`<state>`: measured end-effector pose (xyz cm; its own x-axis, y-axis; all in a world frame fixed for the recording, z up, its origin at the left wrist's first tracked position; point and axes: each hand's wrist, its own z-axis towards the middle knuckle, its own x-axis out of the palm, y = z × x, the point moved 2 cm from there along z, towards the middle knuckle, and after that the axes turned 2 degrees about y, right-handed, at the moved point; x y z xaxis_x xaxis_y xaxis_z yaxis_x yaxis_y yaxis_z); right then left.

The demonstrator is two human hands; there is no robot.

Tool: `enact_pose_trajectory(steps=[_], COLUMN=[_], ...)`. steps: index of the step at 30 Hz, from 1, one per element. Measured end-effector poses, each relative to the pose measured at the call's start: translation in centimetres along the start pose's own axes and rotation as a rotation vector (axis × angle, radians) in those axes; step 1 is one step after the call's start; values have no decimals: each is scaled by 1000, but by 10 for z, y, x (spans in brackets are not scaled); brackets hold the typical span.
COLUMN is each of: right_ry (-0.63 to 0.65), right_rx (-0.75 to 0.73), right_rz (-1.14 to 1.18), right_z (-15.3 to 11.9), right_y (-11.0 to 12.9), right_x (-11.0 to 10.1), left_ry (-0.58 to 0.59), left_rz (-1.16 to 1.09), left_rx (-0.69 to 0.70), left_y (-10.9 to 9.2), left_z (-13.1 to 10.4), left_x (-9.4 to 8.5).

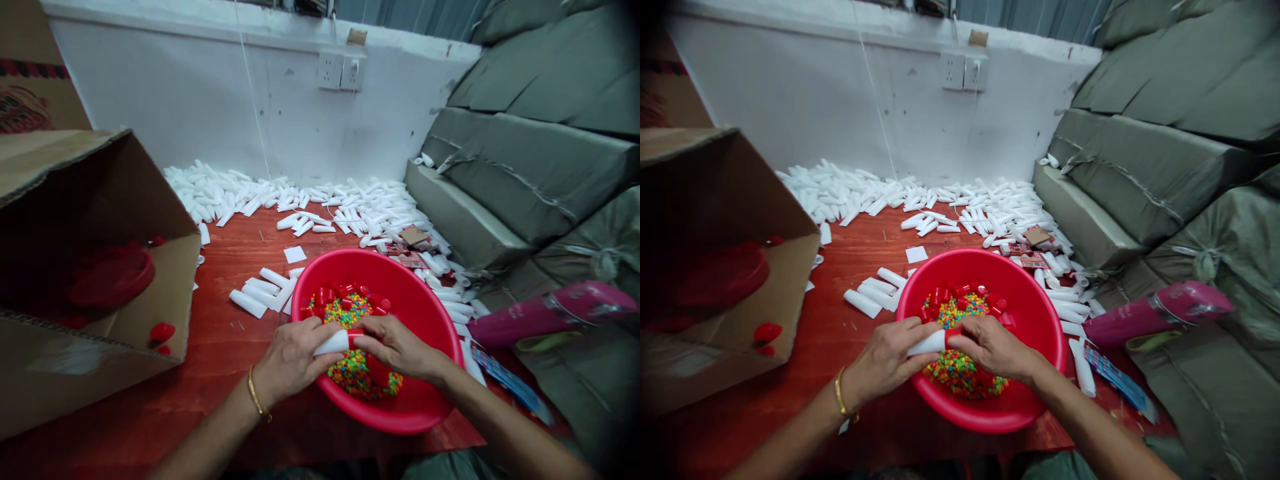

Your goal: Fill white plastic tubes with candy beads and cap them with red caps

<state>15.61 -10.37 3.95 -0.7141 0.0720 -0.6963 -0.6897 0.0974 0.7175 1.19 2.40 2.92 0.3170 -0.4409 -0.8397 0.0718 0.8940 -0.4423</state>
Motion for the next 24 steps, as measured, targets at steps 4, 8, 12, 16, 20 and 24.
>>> enact_pose_trajectory(steps=[4, 8, 12, 16, 20, 24], right_ry=[81, -10, -10, 240, 121, 38], right_rx=[326, 283, 250, 680, 515, 303], right_rz=[235, 180, 177, 495, 362, 291], right_z=[1, -4, -7, -10, -8, -4], right_y=[-5, 3, 5, -7, -3, 8], right_x=[12, 6, 7, 28, 21, 15], left_ry=[-26, -37, -41, -87, -148, -175], left_rz=[109, 41, 50, 217, 125, 24], left_rx=[51, -56, -47, 40, -19, -65], left_y=[-2, -6, -9, -13, -12, -9], left_z=[-3, -3, -3, -7, -11, -17], left_x=[9, 8, 8, 13, 14, 17])
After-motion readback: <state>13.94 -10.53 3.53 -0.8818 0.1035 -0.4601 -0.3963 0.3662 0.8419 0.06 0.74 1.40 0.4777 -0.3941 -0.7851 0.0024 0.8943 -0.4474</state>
